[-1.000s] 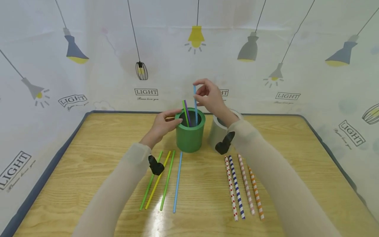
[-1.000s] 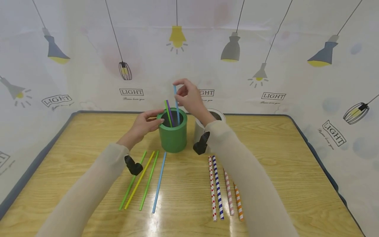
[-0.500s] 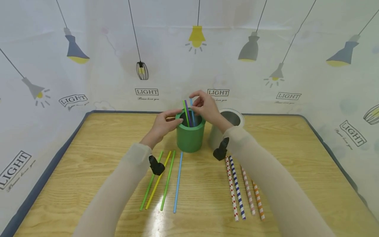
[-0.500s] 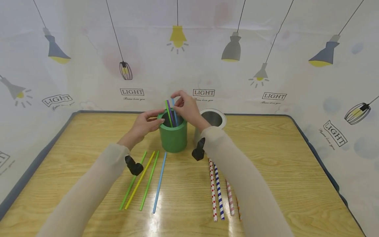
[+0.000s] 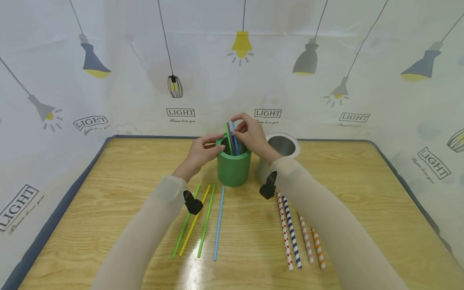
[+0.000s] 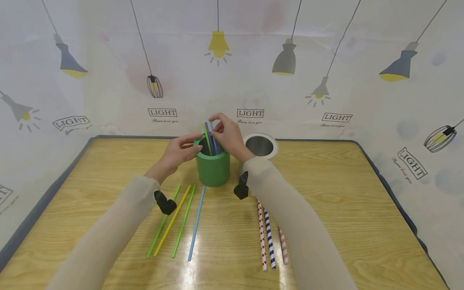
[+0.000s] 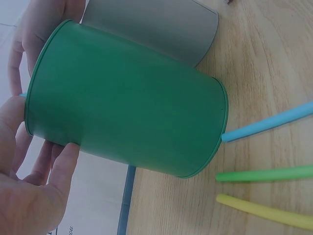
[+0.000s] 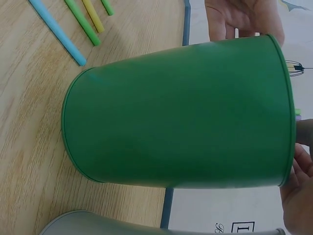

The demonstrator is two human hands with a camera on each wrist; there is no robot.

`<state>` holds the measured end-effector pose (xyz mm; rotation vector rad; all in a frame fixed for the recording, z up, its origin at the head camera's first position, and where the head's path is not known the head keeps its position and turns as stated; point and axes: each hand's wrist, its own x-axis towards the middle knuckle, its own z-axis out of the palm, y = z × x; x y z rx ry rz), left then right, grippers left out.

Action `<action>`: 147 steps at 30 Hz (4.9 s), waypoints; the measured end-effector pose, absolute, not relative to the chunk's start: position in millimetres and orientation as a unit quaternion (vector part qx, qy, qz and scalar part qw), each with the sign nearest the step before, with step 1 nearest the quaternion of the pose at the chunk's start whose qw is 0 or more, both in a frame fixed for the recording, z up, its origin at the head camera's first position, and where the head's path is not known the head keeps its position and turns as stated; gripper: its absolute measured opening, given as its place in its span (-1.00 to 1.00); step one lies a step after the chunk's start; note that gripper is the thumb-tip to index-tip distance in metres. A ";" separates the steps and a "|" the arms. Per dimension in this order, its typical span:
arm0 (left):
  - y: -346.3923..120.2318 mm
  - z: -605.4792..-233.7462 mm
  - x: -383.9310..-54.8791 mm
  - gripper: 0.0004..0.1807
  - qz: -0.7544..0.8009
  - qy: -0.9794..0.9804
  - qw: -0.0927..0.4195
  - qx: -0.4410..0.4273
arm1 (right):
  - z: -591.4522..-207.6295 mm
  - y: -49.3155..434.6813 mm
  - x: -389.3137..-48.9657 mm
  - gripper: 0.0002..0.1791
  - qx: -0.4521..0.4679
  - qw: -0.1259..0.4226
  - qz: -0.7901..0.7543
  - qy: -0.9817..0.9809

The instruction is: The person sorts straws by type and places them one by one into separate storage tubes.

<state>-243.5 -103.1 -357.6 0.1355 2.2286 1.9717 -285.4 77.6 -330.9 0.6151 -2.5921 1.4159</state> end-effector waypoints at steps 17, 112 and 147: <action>-101.3 -358.0 -245.5 -0.55 0.656 0.749 0.084 0.044 | -308.4 96.4 -279.1 -0.62 0.194 0.029 0.520 -0.831; -97.2 -351.9 -241.6 -0.54 0.656 0.750 0.084 0.029 | -428.9 59.4 -164.0 -0.33 0.126 -0.145 0.426 -0.884; -100.4 -353.8 -241.2 -0.53 0.656 0.749 0.081 0.043 | -397.3 81.1 -174.2 -0.55 0.160 -0.201 0.609 -0.750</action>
